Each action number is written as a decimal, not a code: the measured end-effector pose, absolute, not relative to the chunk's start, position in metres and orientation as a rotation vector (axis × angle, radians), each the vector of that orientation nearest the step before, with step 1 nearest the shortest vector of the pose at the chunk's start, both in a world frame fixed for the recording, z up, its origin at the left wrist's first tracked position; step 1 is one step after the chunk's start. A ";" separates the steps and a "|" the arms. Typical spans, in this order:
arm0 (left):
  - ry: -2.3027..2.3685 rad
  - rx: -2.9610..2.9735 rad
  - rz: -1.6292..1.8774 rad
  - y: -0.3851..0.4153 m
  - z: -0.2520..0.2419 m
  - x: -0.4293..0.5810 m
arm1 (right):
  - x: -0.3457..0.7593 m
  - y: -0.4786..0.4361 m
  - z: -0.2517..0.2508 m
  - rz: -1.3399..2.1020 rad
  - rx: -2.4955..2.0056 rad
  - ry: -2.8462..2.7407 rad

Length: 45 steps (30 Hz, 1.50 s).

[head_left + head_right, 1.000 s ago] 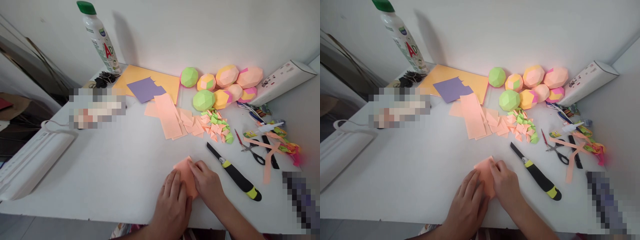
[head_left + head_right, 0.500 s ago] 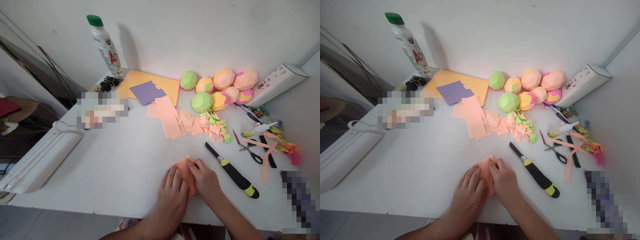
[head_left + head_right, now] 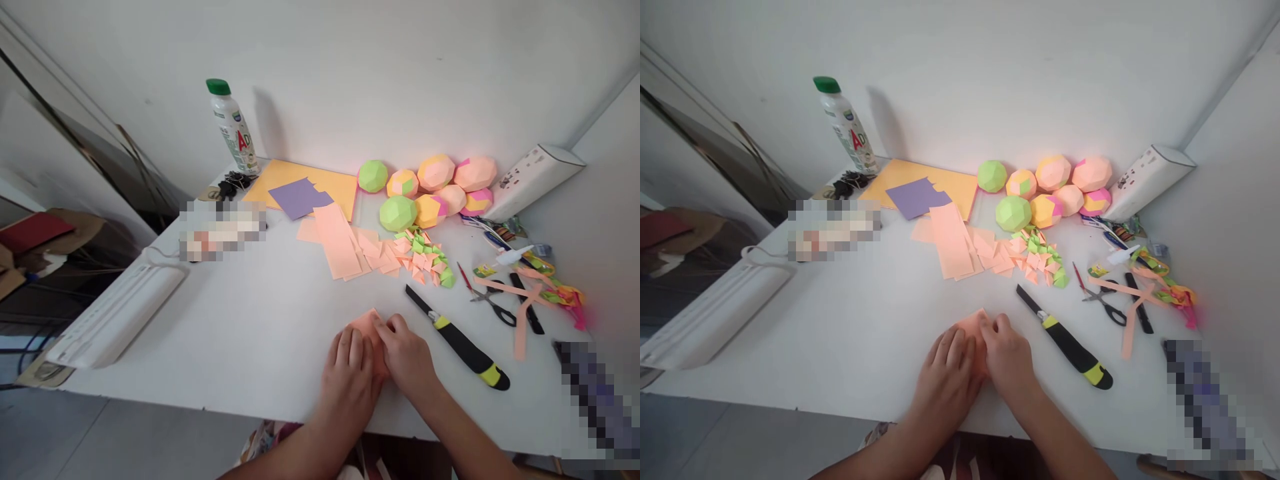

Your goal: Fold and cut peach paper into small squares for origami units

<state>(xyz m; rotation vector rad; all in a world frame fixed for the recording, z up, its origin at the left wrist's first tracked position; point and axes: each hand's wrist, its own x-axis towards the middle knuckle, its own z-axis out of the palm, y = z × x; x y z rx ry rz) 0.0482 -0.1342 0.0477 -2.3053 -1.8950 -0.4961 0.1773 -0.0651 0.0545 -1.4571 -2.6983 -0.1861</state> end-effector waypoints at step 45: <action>-1.794 -2.378 -0.631 -0.135 0.041 0.048 | 0.197 -0.091 0.065 -0.207 -1.319 -2.667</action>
